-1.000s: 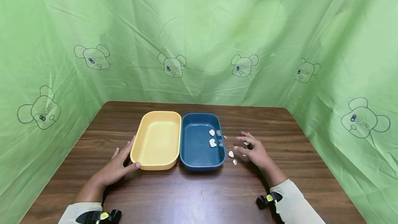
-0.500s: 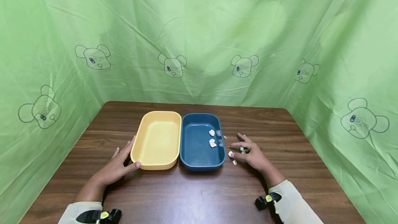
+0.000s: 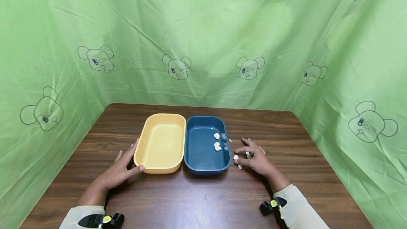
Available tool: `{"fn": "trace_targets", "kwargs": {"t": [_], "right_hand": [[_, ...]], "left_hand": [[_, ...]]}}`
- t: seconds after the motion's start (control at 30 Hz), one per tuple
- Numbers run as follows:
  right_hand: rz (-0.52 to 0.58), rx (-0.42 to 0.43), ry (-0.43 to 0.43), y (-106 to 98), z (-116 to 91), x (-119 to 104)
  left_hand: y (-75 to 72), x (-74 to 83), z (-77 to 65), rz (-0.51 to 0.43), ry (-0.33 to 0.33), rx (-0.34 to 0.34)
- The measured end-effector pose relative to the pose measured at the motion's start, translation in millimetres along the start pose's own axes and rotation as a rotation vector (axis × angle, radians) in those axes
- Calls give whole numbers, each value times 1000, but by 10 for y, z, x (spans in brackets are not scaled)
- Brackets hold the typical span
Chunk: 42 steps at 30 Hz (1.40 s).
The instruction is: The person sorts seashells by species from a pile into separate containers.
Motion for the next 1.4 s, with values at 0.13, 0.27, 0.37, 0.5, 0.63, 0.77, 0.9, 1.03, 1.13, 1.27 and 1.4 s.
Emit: {"fn": "trace_targets", "kwargs": {"t": [0.13,0.27,0.37,0.5,0.63,0.77,0.9,1.03,1.13,1.27,1.4], "right_hand": [[-3,1,-9,0,0,-5],[-5,-4,-8,-2,1,0],[-12,-5,-12,-3,0,-1],[-18,-6,-23,-6,-2,-14],[-27,-14,-24,-4,-7,-25],[-38,-19,-23,-1,-13,-26],[-32,-21,-24,0,-18,-16],[-25,-20,-24,2,-14,-4],[-16,-20,-14,1,-10,0],[22,-13,6,-10,-10,-7],[79,6,34,-27,-15,-19]], "left_hand": [[-3,0,-5,-3,3,0],[-1,-8,-2,-2,-1,-1],[-1,-3,1,-3,-8,-2],[-13,13,1,-6,-4,-3],[-17,14,1,0,0,-5],[-7,-8,-2,5,-8,-8],[4,-23,-5,3,-7,-8],[6,-24,-8,1,-5,-7],[9,-23,-12,3,-5,-4],[15,-15,-16,3,1,0],[13,-8,-11,5,8,3]]}}
Point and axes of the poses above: each hand's wrist, its own z-axis towards the middle knuckle, its own y-axis out of the palm, x = y × z, the point moved 2 cm from there along z, towards the middle knuckle, and after that the axes turned 2 degrees about -y, right-handed, at the moved point
